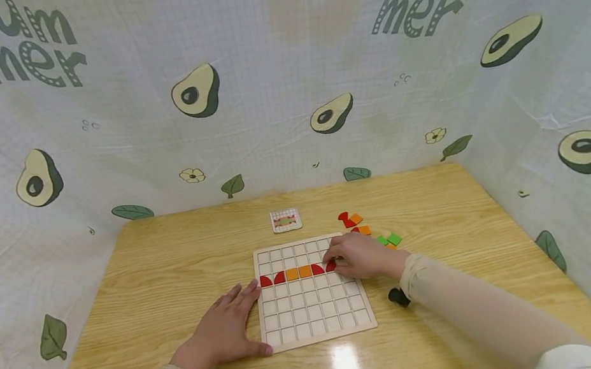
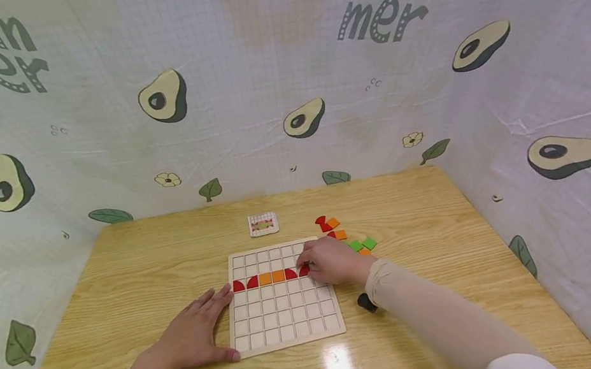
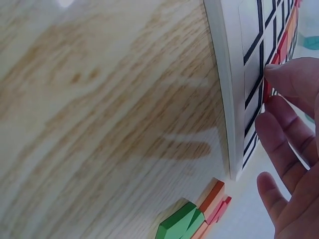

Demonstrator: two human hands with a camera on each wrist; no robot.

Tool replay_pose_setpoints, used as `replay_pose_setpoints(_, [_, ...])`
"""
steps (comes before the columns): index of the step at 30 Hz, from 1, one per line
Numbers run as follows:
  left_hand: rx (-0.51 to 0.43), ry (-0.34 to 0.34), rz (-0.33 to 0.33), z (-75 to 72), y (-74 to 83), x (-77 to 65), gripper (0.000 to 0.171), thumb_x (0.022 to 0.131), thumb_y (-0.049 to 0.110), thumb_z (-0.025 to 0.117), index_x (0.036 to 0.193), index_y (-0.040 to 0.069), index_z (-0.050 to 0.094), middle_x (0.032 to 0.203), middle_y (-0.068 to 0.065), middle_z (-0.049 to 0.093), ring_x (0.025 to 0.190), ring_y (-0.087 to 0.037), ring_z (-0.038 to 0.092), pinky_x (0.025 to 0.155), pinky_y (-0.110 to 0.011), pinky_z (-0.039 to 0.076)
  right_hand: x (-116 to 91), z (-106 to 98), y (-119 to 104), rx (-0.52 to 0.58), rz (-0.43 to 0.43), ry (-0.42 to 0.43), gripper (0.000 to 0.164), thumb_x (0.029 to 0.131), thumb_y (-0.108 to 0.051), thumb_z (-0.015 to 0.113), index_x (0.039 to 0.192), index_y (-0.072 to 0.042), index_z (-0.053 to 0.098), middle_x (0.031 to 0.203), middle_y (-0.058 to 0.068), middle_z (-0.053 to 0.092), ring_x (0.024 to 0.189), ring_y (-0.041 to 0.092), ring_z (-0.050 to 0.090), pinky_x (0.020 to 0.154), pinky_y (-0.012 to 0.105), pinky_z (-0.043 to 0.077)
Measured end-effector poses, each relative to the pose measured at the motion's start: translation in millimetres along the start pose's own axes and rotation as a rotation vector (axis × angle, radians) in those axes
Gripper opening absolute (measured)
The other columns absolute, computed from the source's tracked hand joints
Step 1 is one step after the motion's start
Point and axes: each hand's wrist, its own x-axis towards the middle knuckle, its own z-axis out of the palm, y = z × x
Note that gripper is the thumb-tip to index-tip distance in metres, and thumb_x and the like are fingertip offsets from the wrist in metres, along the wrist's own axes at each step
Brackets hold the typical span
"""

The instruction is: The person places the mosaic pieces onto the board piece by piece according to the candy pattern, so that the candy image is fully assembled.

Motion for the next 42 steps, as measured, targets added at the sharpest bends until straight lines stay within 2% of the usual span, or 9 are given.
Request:
replay_pose_setpoints(10, [-0.009,-0.012,-0.015,-1.3,1.6,-0.5,0.118,0.066,0.081,0.071,0.155,0.011,0.037,0.163,-0.001,0.027,0.146,-0.035,0.026,0.11,-0.06,0.029,-3,-3,-2,-0.004,0.022,0.004,0.023,0.09,-0.015,0.073,0.112,-0.014,0.075,0.103,-0.002,0.067,0.088,0.015,0.059,0.082,0.035,0.05])
replay_pose_setpoints(16, [0.006,-0.029,-0.024,-5.3,5.4,-1.7,0.117,0.067,0.079,0.071,0.155,0.01,0.037,0.162,-0.001,0.027,0.146,-0.035,0.025,0.111,-0.059,0.028,-6,-2,-1,-0.014,0.044,0.015,0.023,0.09,-0.013,0.071,0.112,-0.014,0.076,0.103,-0.002,0.067,0.088,0.014,0.06,0.08,0.033,0.051])
replay_pose_setpoints(24, [0.016,-0.034,-0.033,-7.2,7.6,-1.2,0.117,0.066,0.08,0.07,0.155,0.011,0.037,0.163,0.0,0.027,0.147,-0.035,0.025,0.112,-0.059,0.027,-15,-7,6,0.013,0.099,0.033,0.026,0.087,-0.013,0.073,0.113,-0.014,0.076,0.104,-0.002,0.068,0.087,0.013,0.062,0.078,0.033,0.052])
replay_pose_setpoints(31, [0.009,-0.023,-0.02,-5.9,5.8,-1.6,0.117,0.067,0.08,0.07,0.155,0.01,0.037,0.163,-0.001,0.026,0.146,-0.035,0.025,0.112,-0.059,0.027,-34,-19,25,-0.028,0.17,0.075,0.027,0.085,-0.01,0.073,0.112,-0.012,0.076,0.102,-0.001,0.068,0.084,0.014,0.06,0.08,0.036,0.052])
replay_pose_setpoints(36, [0.012,-0.019,-0.021,-6.7,6.6,-1.3,0.118,0.067,0.08,0.07,0.155,0.01,0.037,0.163,-0.001,0.027,0.146,-0.035,0.025,0.112,-0.058,0.027,-53,-27,43,-0.032,0.235,0.079,0.029,0.086,-0.015,0.077,0.115,-0.012,0.075,0.101,0.001,0.067,0.075,0.013,0.055,0.071,0.034,0.049])
replay_pose_setpoints(42, [0.013,-0.024,-0.028,-7.2,7.2,-1.2,0.118,0.066,0.082,0.069,0.155,0.01,0.037,0.162,-0.001,0.028,0.147,-0.035,0.025,0.113,-0.057,0.026,-71,-32,60,-0.03,0.296,0.086,0.031,0.086,-0.016,0.078,0.116,-0.01,0.074,0.102,0.002,0.067,0.082,0.016,0.061,0.072,0.036,0.052])
